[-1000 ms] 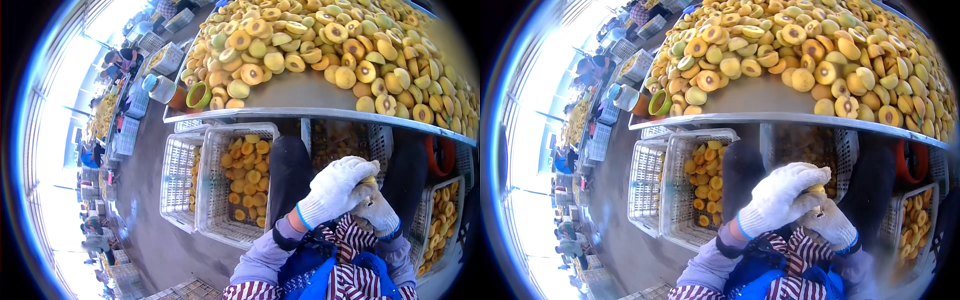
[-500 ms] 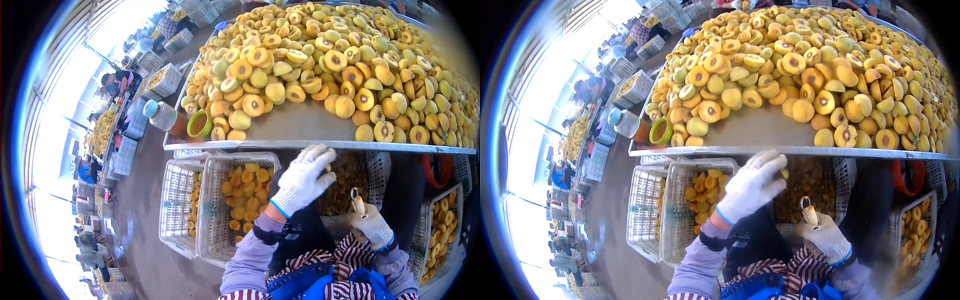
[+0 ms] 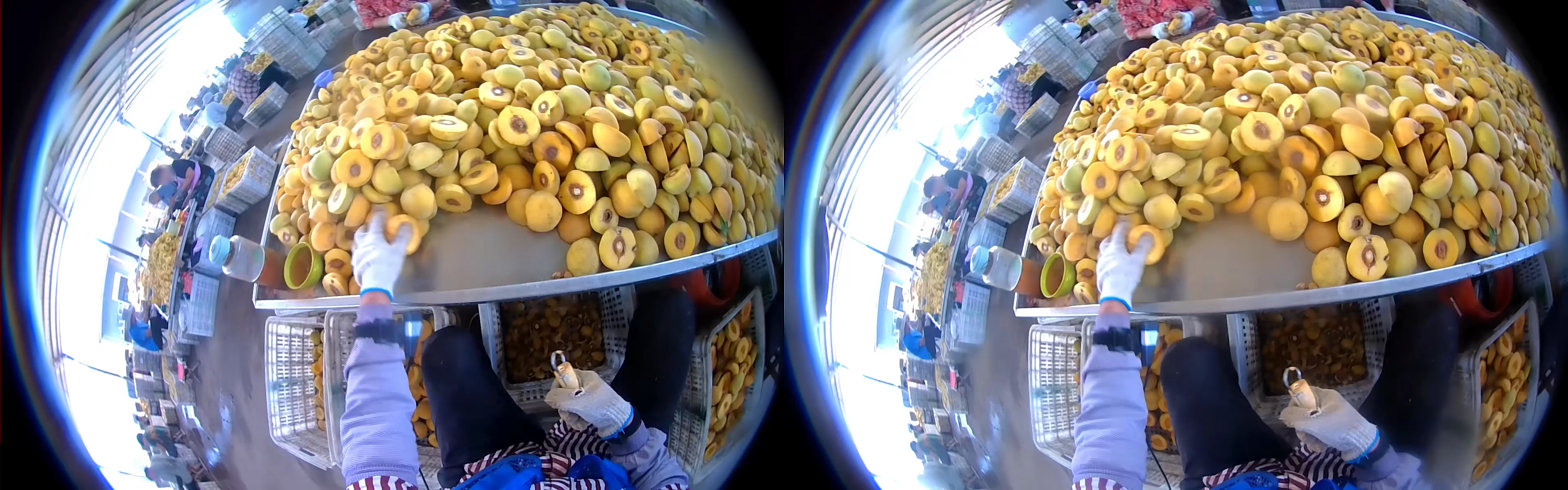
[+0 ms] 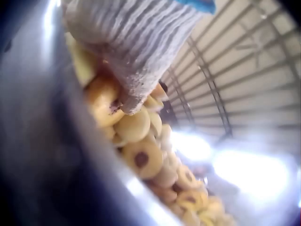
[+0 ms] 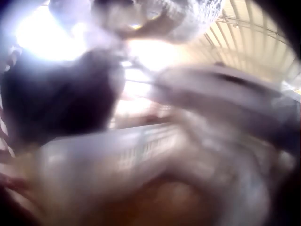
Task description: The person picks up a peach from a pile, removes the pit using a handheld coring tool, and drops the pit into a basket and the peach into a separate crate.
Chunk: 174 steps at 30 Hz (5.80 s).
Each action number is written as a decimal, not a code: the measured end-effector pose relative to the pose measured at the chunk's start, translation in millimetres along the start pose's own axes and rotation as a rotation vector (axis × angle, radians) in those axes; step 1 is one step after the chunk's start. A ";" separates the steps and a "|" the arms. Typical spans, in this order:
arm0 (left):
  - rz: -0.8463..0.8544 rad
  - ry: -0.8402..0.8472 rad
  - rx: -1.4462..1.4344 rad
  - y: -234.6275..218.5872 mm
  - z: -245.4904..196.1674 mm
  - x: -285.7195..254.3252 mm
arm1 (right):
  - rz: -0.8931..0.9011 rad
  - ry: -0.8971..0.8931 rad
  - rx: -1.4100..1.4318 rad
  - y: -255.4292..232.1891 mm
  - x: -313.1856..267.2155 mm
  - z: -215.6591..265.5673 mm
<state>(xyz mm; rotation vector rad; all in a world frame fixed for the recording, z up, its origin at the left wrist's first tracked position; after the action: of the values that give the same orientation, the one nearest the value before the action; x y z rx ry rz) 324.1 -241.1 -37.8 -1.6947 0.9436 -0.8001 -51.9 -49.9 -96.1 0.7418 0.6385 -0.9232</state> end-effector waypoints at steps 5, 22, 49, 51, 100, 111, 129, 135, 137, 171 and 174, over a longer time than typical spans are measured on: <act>0.331 0.375 0.046 21.7 -88.3 -45.9 | 0.057 -0.010 -0.001 11.0 2.0 2.6; 0.176 0.377 0.131 61.1 -199.0 21.6 | -0.043 -0.065 0.052 -14.8 -18.8 11.1; 0.843 0.446 -1.318 9.5 -184.1 -299.7 | -0.248 -0.668 0.531 -62.6 -49.5 14.7; 0.895 0.335 -1.419 20.4 -186.3 -303.3 | -0.167 -0.670 0.478 -59.1 -58.5 19.1; 0.580 -0.098 -1.796 18.2 -174.2 -291.3 | -0.333 -0.746 -0.322 -33.7 -87.1 24.8; 0.408 0.030 -1.614 8.1 -189.3 -302.5 | -0.284 -0.641 -0.506 -29.3 -83.5 22.9; 0.870 0.017 -1.440 40.9 -171.7 -309.6 | -0.060 -0.403 0.190 -43.4 -93.2 17.9; 0.720 -0.165 -1.751 28.8 -180.7 -306.8 | -0.147 -0.526 -0.267 -32.2 -82.2 9.1; 0.672 -0.172 -1.758 25.4 -183.0 -307.1 | -0.193 -0.549 -0.284 -32.5 -79.4 7.2; -0.225 0.940 -0.962 -36.2 -233.9 -330.3 | 0.396 -0.250 0.493 -25.7 -80.4 0.3; -0.078 0.889 -0.886 -32.8 -238.8 -327.4 | 0.412 -0.265 0.500 -28.5 -82.5 0.3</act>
<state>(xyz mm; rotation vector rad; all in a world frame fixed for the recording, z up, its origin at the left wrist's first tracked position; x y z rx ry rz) -28.5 -53.0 37.1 -2.1247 2.0737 -1.3574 -114.6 -23.0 -41.7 1.1226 0.0040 -0.7811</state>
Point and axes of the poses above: each hand's wrist, its own x-axis towards the middle knuckle, its own y-axis out of the palm, z = x × y, the point moved 8 cm from there along x, towards the middle knuckle
